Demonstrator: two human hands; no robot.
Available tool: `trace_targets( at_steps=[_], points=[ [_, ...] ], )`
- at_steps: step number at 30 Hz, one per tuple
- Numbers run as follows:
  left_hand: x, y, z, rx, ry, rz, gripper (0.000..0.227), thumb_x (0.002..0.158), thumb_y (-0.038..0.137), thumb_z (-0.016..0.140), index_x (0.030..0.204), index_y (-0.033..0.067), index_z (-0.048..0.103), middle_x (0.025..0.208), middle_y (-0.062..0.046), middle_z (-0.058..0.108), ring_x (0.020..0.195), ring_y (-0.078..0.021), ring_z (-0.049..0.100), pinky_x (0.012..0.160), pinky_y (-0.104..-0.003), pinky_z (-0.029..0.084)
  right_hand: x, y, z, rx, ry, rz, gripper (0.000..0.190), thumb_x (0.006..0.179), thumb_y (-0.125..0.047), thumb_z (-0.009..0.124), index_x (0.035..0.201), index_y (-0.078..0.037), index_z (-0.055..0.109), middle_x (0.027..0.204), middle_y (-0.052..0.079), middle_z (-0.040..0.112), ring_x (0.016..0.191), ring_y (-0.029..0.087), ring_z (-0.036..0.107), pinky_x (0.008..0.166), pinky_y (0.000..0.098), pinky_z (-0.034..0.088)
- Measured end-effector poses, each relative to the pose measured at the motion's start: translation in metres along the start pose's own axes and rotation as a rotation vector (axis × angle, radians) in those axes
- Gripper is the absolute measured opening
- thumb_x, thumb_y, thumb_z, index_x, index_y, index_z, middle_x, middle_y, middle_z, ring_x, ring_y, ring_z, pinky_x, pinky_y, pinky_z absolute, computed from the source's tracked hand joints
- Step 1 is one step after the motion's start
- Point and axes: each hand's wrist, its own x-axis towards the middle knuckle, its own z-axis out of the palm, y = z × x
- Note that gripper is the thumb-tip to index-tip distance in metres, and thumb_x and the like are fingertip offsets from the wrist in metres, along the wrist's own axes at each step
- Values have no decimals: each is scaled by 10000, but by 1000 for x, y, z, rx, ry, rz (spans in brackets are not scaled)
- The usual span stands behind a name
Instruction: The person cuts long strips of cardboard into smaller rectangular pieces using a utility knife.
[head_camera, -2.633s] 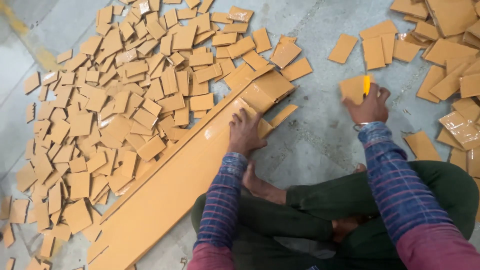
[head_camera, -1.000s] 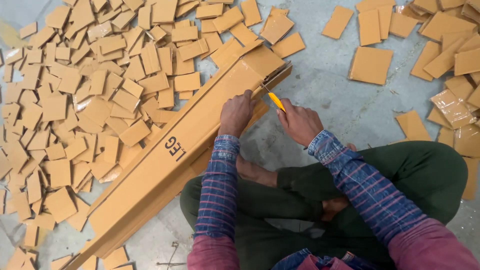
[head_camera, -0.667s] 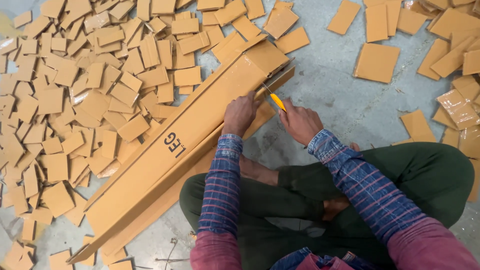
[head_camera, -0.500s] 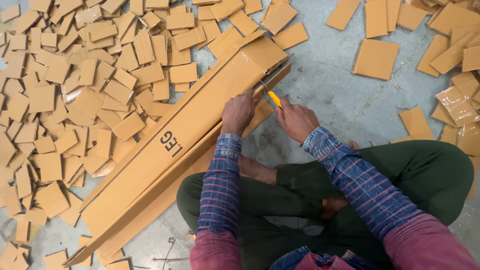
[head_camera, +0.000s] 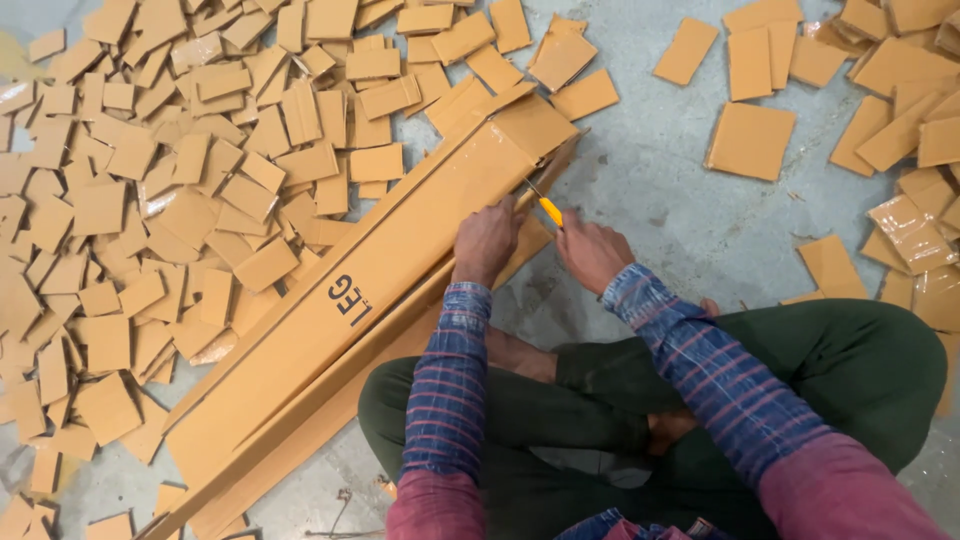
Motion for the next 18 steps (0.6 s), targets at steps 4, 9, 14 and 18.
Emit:
trace_targets(
  at_steps=[4, 9, 14, 18],
  points=[
    [-2, 6, -2, -7, 7, 2, 280, 1002, 329, 572, 1083, 64, 615, 843, -236, 730, 799, -456, 709, 720, -582, 549, 16, 1, 13, 3, -20, 9, 306, 1034, -325, 503, 1148, -41, 521, 815, 267, 710, 761, 503, 686, 707, 623, 541],
    [3, 6, -7, 10, 12, -20, 298, 996, 344, 579, 1091, 64, 615, 848, -236, 730, 805, -459, 706, 719, -583, 548, 9, 6, 20, 12, -27, 32, 326, 1031, -338, 496, 1188, -53, 499, 815, 269, 714, 766, 507, 688, 711, 631, 535],
    [0, 3, -3, 15, 14, -11, 306, 992, 354, 584, 1095, 69, 620, 854, -228, 733, 817, -454, 706, 726, -580, 547, 3, 7, 22, 20, -6, 22, 341, 1030, -348, 493, 1188, -46, 487, 812, 266, 715, 770, 510, 685, 691, 631, 539],
    [-2, 5, -7, 5, 20, 17, 311, 990, 352, 584, 1110, 67, 617, 840, -224, 733, 807, -446, 708, 730, -571, 550, 16, 11, 37, 4, 14, 6, 347, 1039, -344, 484, 1210, -42, 468, 799, 265, 712, 748, 506, 685, 689, 629, 535]
  ],
)
